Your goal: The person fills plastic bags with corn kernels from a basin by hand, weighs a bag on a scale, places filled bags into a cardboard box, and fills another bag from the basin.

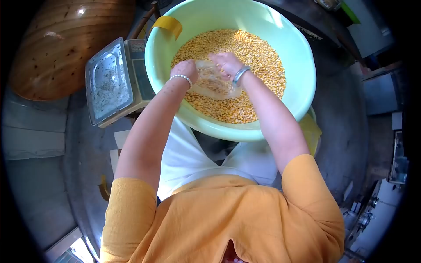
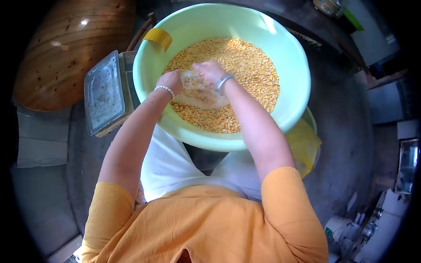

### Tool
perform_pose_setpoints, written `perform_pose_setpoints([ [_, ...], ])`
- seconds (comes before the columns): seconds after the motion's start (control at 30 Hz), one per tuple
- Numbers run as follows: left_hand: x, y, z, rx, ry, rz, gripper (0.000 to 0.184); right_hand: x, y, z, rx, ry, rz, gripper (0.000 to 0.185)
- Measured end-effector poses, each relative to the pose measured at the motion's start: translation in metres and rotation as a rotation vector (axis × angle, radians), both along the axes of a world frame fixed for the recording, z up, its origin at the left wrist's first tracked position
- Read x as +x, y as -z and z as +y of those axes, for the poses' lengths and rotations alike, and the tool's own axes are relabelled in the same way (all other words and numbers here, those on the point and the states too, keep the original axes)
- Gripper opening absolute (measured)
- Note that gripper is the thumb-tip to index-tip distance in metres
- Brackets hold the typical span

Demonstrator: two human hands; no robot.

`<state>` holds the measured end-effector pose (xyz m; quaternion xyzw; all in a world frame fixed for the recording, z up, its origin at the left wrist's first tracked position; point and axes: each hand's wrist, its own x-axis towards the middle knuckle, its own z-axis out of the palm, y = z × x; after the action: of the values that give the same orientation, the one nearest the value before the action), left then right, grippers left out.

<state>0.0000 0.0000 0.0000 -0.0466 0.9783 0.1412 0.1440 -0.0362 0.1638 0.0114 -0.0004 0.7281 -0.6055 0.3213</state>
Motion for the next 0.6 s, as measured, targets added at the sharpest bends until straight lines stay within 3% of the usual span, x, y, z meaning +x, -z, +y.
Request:
perform_pose_setpoints([
  [0.17,0.007,0.010,-0.004,0.075,-0.060,0.108,0.030,0.024,0.024,-0.038,0.256,-0.007,-0.062,0.022],
  [0.27,0.008,0.006,-0.005,0.057,-0.035,0.072,0.034,0.005,0.067,-0.046,0.204,0.148,0.013,0.023],
  [0.4,0.003,0.012,-0.010,-0.001,0.020,0.031,0.045,0.005,0.070,-0.060,0.178,0.240,0.070,0.025],
  [0.5,0.004,0.010,-0.010,-0.016,0.029,0.016,0.052,0.008,0.072,-0.057,0.182,0.141,0.174,0.025],
  [0.6,0.004,0.004,-0.010,-0.008,0.002,-0.008,0.055,0.007,0.057,-0.039,0.489,-0.142,0.320,0.028],
])
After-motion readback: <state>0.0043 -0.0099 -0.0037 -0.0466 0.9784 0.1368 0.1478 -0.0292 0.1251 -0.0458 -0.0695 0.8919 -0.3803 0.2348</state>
